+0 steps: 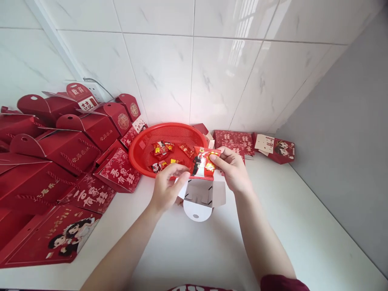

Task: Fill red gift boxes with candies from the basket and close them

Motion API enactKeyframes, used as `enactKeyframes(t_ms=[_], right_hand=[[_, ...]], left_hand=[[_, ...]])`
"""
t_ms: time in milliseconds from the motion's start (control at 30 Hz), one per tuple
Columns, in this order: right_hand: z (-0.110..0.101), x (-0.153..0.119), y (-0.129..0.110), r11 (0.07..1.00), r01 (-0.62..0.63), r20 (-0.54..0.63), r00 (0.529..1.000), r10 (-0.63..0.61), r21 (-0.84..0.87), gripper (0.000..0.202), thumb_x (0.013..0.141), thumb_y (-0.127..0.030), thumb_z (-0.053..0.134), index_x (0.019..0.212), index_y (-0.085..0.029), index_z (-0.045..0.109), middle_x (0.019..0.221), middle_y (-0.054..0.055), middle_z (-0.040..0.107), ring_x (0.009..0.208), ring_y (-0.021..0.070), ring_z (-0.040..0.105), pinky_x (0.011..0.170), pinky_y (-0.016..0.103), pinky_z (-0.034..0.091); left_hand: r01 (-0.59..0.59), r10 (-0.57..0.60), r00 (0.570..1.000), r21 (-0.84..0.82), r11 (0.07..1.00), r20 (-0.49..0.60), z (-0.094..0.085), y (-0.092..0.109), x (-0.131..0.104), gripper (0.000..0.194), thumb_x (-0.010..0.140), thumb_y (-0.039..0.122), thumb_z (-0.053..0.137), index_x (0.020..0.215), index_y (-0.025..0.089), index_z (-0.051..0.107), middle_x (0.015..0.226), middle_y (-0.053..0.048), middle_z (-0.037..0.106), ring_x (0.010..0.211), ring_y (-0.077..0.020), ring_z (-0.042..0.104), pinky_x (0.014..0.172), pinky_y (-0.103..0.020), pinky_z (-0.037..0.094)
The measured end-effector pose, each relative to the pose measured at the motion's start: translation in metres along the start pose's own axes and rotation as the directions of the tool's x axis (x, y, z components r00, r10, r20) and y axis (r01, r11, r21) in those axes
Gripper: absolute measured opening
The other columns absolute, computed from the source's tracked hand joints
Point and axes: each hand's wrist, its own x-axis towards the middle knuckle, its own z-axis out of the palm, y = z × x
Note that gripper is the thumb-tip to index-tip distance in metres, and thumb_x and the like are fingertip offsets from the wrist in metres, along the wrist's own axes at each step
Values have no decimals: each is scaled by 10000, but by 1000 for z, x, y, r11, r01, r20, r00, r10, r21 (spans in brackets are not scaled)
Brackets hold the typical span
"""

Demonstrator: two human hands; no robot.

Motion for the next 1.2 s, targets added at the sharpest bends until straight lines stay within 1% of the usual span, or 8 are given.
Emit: enactKeyframes(t_ms=[67,167,367,500,600,700,933,1200], right_hand=[[2,-2,-2,1000,24,-52,998,-25,-4,245,809,-425,741,825,-234,589,862,21,681,742,168,642,655,298,541],[5,-2,-4,998,58,-100,993,-56,16,251,829,-439,718,830,-239,566,873,15,680,763,166,639,689,299,536],[5,-1,-6,998,-25,125,992,31,-54,268,872,-470,665,966,-227,605,980,41,661,885,181,624,774,305,515],[4,4,-1,978,-138,106,982,156,-158,369,829,-528,690,1009,-223,589,978,39,629,842,170,602,675,271,508],[5,8,5,970,-158,181,965,191,-184,360,868,-557,625,911,-200,613,865,24,612,746,149,579,674,274,500],[7,10,10,965,-99,245,956,159,-242,347,887,-533,611,843,-190,634,759,8,594,699,151,558,673,285,479],[10,11,15,981,-31,210,975,72,-193,256,886,-468,633,865,-213,643,775,0,567,693,148,506,649,278,446],[12,10,12,993,6,182,983,15,-119,201,861,-377,659,756,-210,620,697,-18,502,668,141,457,628,265,400]], left_hand=[[0,-7,995,72,997,96,3,15,13,248,865,401,645,879,157,684,863,-39,684,832,-182,620,771,-270,477],[14,-27,990,94,996,138,8,25,26,265,860,401,656,781,148,671,763,-21,655,748,-166,592,693,-258,464],[47,-32,993,-129,991,114,10,4,40,240,826,397,696,792,159,679,719,-26,625,720,-181,586,715,-301,511],[39,-30,997,-138,990,68,8,-9,42,225,834,373,690,762,164,647,717,-21,606,733,-174,587,784,-311,519],[11,-5,999,-139,990,48,8,-12,43,206,861,345,662,771,161,636,743,-21,610,757,-167,590,815,-301,512],[27,-19,999,-157,987,51,9,-11,44,184,868,332,655,811,157,651,778,-26,635,775,-164,603,804,-290,518],[227,-188,965,-221,949,180,5,-12,49,212,854,362,680,880,152,685,875,-38,689,854,-182,651,808,-306,540],[271,-159,947,-428,862,278,9,-7,45,193,869,317,680,967,159,731,925,-56,729,888,-214,696,836,-360,568]])
